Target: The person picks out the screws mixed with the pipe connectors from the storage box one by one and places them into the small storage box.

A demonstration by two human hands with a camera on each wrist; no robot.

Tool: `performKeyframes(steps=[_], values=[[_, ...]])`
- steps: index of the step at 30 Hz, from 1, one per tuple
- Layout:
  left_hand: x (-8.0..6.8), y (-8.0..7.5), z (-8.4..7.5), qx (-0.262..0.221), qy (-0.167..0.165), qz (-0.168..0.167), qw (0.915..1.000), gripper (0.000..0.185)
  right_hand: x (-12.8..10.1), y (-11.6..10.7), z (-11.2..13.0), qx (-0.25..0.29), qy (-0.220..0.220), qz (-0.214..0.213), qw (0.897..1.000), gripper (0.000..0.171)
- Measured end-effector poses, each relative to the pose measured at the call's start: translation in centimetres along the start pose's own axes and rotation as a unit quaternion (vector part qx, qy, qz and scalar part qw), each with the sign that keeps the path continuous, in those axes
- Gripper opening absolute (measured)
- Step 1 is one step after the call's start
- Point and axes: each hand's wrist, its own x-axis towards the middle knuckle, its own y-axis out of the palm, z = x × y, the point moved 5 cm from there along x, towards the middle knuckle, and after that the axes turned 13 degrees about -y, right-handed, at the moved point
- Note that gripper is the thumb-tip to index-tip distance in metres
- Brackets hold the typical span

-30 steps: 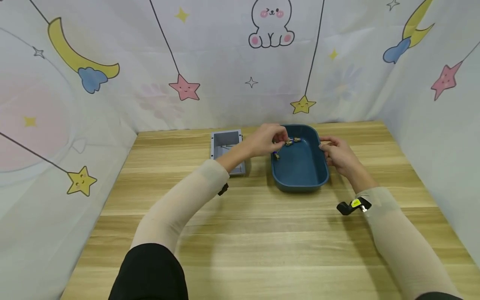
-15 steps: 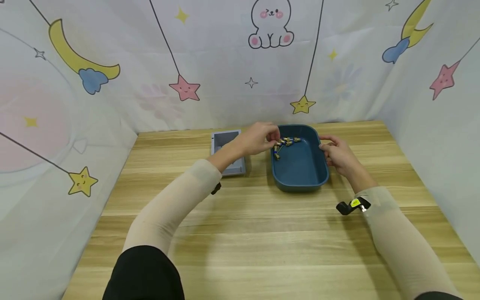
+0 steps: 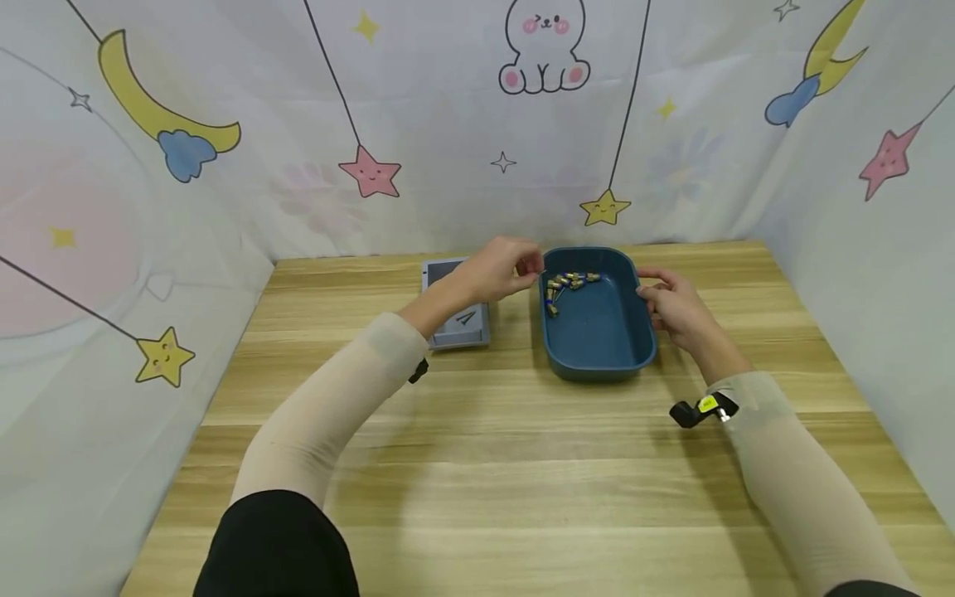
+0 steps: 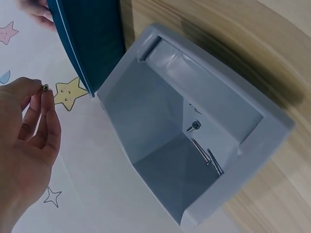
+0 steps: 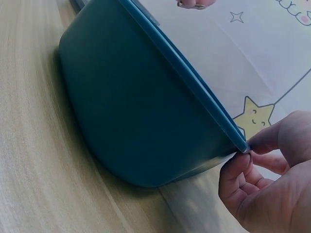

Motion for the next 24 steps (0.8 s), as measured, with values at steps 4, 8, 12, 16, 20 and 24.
performKeyframes(steps=[4,8,12,16,20,24], values=[[-0.1,-0.3,0.2,-0.002,-0.002,0.002,1.0,0.011,0.0,-0.1,0.0,0.004,0.005,0.002,1.0,0.052],[-0.2,-0.6,0.5,-0.003,-0.008,-0.003,1.0,0.01,-0.1,-0.2,0.1,0.006,0.004,0.001,1.0,0.051],[-0.4,-0.9,0.8,-0.001,-0.005,-0.01,0.9999,0.008,0.0,-0.2,0.2,0.001,0.002,-0.003,1.0,0.05],[-0.8,-1.3,1.1,-0.012,-0.004,-0.013,0.9998,0.006,0.0,-0.1,0.3,-0.003,-0.003,-0.003,1.0,0.05],[-1.1,-1.6,1.6,-0.014,-0.007,-0.018,0.9997,0.006,-0.1,0.1,0.4,-0.006,-0.008,0.002,1.0,0.05],[-1.4,-1.9,2.1,-0.015,-0.015,-0.021,0.9995,0.006,-0.1,0.0,0.4,-0.01,-0.009,0.003,1.0,0.05]])
